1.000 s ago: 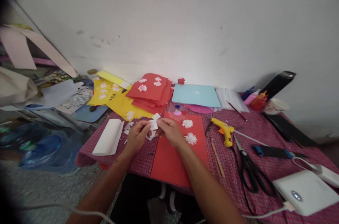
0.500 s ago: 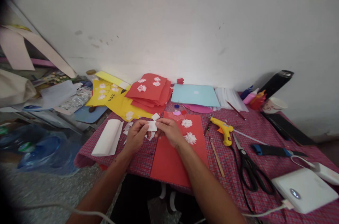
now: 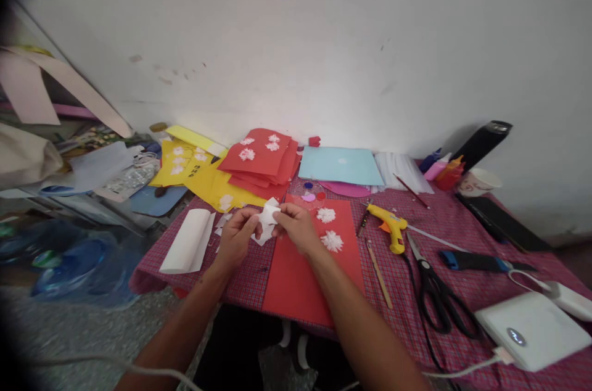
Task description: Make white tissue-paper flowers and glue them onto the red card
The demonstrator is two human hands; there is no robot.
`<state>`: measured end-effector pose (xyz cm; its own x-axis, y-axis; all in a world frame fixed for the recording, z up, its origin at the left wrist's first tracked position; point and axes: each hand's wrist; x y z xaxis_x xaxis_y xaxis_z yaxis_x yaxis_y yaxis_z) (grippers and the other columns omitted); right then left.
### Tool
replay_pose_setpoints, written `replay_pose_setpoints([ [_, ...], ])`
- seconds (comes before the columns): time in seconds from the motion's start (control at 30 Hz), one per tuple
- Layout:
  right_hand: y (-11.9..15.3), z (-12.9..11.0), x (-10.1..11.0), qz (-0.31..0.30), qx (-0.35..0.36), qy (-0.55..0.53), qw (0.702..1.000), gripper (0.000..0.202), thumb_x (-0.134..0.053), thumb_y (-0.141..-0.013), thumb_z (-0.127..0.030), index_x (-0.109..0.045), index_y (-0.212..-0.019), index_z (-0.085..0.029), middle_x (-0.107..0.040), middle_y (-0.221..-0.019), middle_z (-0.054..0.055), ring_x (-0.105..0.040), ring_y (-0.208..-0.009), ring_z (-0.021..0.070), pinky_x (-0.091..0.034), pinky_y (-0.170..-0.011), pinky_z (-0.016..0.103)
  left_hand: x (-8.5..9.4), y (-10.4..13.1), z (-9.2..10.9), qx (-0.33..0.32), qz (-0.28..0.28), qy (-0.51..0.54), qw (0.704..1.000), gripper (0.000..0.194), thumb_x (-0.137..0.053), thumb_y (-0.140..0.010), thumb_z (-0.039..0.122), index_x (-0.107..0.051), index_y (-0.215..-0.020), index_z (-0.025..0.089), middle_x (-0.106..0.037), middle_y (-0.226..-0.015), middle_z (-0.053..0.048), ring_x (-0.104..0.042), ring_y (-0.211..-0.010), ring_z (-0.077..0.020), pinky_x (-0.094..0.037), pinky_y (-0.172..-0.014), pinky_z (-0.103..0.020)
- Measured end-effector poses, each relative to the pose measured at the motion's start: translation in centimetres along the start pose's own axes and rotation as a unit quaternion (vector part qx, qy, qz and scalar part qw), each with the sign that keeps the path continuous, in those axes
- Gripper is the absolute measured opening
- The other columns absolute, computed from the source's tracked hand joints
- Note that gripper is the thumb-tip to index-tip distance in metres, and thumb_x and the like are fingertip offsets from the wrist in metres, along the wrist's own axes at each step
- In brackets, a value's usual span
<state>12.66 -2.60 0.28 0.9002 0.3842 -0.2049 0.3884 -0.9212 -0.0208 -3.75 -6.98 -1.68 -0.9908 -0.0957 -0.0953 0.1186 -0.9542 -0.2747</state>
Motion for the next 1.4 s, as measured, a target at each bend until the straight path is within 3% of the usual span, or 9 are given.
replay_pose_setpoints([
  [0.1, -0.1, -0.2, 0.0, 0.049, 0.011, -0.004, 0.999, 0.022, -0.072, -0.075, -0.038, -0.064, -0.082, -0.018, -0.064, -0.056, -0.003, -0.055, -0.044, 0.0104, -0.039, -0.043, 0.021, 0.0, -0.1, -0.3, 0.015, 0.023, 0.016, 0.999, 0.021, -0.062, -0.091, 0.039, -0.06, -0.089, 0.018, -0.058, -0.065, 0.003, -0.052, -0.056, -0.0092, -0.042, -0.057, -0.022],
  [0.2, -0.2, -0.2, 0.2, 0.078, 0.036, 0.007, 0.996, 0.039, -0.072, -0.074, -0.035, -0.064, -0.11, -0.021, -0.06, -0.056, -0.006, -0.056, -0.045, 0.0123, -0.039, -0.042, 0.021, -0.1, -0.2, -0.5, 0.03, 0.032, 0.025, 0.999, 0.023, -0.063, -0.089, 0.04, -0.06, -0.087, 0.017, -0.058, -0.064, 0.003, -0.051, -0.055, -0.009, -0.041, -0.056, -0.022],
  [0.27, -0.2, -0.3, 0.4, 0.086, 0.048, 0.031, 0.995, 0.043, -0.068, -0.077, -0.035, -0.064, -0.117, -0.021, -0.057, -0.054, -0.007, -0.054, -0.043, 0.0123, -0.039, -0.042, 0.022, -0.1, -0.2, -0.6, 0.036, 0.036, 0.029, 0.998, 0.024, -0.064, -0.088, 0.041, -0.06, -0.086, 0.017, -0.058, -0.063, 0.003, -0.051, -0.055, -0.0088, -0.041, -0.055, -0.021],
  [0.43, 0.2, -0.8, 0.7, 0.061, 0.066, 0.103, 0.991, 0.021, -0.059, -0.079, -0.032, -0.072, -0.087, -0.017, -0.061, -0.056, -0.001, -0.052, -0.048, 0.0124, -0.04, -0.048, 0.025, -0.1, -0.2, -0.6, 0.044, 0.036, 0.028, 0.998, 0.025, -0.066, -0.086, 0.042, -0.061, -0.085, 0.017, -0.057, -0.061, 0.004, -0.051, -0.054, -0.009, -0.041, -0.055, -0.021],
  [0.6, 0.6, -0.7, 0.3, -0.006, 0.128, 0.154, 0.98, 0.019, -0.065, -0.082, -0.035, -0.072, -0.089, -0.019, -0.067, -0.074, 0.002, -0.057, -0.063, 0.0155, -0.045, -0.059, 0.028, 0.1, -0.1, -0.6, 0.034, 0.02, 0.021, 0.999, 0.022, -0.066, -0.086, 0.039, -0.061, -0.085, 0.017, -0.058, -0.062, 0.003, -0.052, -0.056, -0.0094, -0.042, -0.056, -0.021],
  [0.8, 0.3, 0.1, -0.1, 0.006, 0.153, 0.194, 0.969, 0.022, -0.065, -0.085, -0.037, -0.065, -0.072, -0.019, -0.062, -0.069, 0.0, -0.053, -0.064, 0.0149, -0.042, -0.06, 0.026, 0.1, -0.2, -0.6, 0.04, 0.014, 0.01, 0.999, 0.022, -0.071, -0.082, 0.037, -0.062, -0.085, 0.017, -0.059, -0.062, 0.003, -0.053, -0.055, -0.0094, -0.043, -0.055, -0.021],
  [1.0, 0.2, 0.1, 0.0, 0.015, 0.155, 0.205, 0.966, 0.02, -0.064, -0.086, -0.034, -0.065, -0.072, -0.019, -0.059, -0.067, -0.001, -0.051, -0.062, 0.0135, -0.039, -0.058, 0.025, 0.1, -0.1, -0.5, 0.052, -0.011, -0.01, 0.999, 0.023, -0.07, -0.083, 0.036, -0.067, -0.094, 0.016, -0.06, -0.064, 0.002, -0.052, -0.056, -0.01, -0.043, -0.055, -0.022],
  [1.4, 0.1, 0.0, -0.1, 0.02, 0.162, 0.213, 0.963, 0.015, -0.064, -0.084, -0.032, -0.066, -0.074, -0.021, -0.063, -0.071, 0.0, -0.054, -0.065, 0.0155, -0.042, -0.062, 0.027, 0.3, -0.1, -0.4, 0.044, 0.007, -0.035, 0.998, 0.02, -0.069, -0.083, 0.038, -0.067, -0.083, 0.017, -0.057, -0.061, 0.003, -0.051, -0.057, -0.0112, -0.041, -0.057, -0.023],
])
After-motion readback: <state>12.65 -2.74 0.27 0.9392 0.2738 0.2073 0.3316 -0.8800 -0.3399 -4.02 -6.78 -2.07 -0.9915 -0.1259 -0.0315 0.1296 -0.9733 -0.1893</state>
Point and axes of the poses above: each hand's wrist, its own y-axis away from the middle knuckle, its own x-axis out of the back of the hand, z = x × y
